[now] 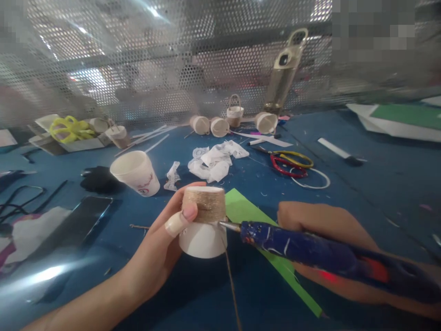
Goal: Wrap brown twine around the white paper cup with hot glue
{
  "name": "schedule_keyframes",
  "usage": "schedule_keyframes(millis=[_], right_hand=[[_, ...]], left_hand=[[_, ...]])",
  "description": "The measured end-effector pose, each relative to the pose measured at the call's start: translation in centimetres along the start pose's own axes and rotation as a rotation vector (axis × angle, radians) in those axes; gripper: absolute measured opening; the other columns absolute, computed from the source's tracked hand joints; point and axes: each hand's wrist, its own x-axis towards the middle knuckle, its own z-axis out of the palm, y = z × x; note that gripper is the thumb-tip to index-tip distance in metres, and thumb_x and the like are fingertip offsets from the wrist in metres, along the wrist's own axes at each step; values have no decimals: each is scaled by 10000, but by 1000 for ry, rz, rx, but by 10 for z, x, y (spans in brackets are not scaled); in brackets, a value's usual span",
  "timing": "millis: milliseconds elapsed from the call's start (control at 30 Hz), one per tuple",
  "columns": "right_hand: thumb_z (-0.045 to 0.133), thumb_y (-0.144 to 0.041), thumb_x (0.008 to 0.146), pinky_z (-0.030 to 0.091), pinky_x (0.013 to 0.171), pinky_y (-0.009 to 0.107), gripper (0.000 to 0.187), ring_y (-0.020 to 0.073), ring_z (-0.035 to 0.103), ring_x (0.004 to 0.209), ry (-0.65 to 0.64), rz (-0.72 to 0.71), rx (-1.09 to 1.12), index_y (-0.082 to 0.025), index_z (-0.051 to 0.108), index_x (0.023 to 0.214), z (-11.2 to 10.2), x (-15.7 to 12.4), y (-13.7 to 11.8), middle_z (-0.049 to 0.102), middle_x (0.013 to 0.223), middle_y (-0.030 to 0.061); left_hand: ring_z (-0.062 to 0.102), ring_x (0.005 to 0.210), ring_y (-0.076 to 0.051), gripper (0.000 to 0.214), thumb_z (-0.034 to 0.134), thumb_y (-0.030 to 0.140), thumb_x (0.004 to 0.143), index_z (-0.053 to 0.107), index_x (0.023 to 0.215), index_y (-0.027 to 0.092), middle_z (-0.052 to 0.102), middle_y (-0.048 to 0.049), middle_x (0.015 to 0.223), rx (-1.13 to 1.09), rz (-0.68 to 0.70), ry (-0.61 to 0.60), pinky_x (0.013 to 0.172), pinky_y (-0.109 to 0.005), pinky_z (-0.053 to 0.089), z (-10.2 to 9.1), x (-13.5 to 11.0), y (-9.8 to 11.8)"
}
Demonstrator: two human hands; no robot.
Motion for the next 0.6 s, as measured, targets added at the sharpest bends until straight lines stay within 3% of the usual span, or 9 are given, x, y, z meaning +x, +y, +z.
schedule_keyframes(millis=[200,400,600], right_hand=[[590,-117,825,341,495,305,280,123,365,456,-57,12,-108,-281,382,735,-3,1,-4,477,611,-79],[559,-112,817,238,461,306,303,124,338,466,-7,-28,-248,-272,316,734,5,-2,1,416,610,-79],[598,-110,772,234,465,306,311,113,343,455,-12,-35,-271,-268,333,727,5,-2,2,429,610,-80]], left_hand=[[673,1071,-335,585,785,551,811,650,1329,314,739,-77,1225,47,55,27,771,-366,523,-2,-1,-4],[641,1092,-291,522,806,492,832,629,1306,366,693,-42,1235,115,134,25,827,-355,531,-3,0,-9],[642,1100,-275,514,796,470,853,621,1328,379,674,-29,1248,112,167,32,848,-345,537,-5,1,-10]])
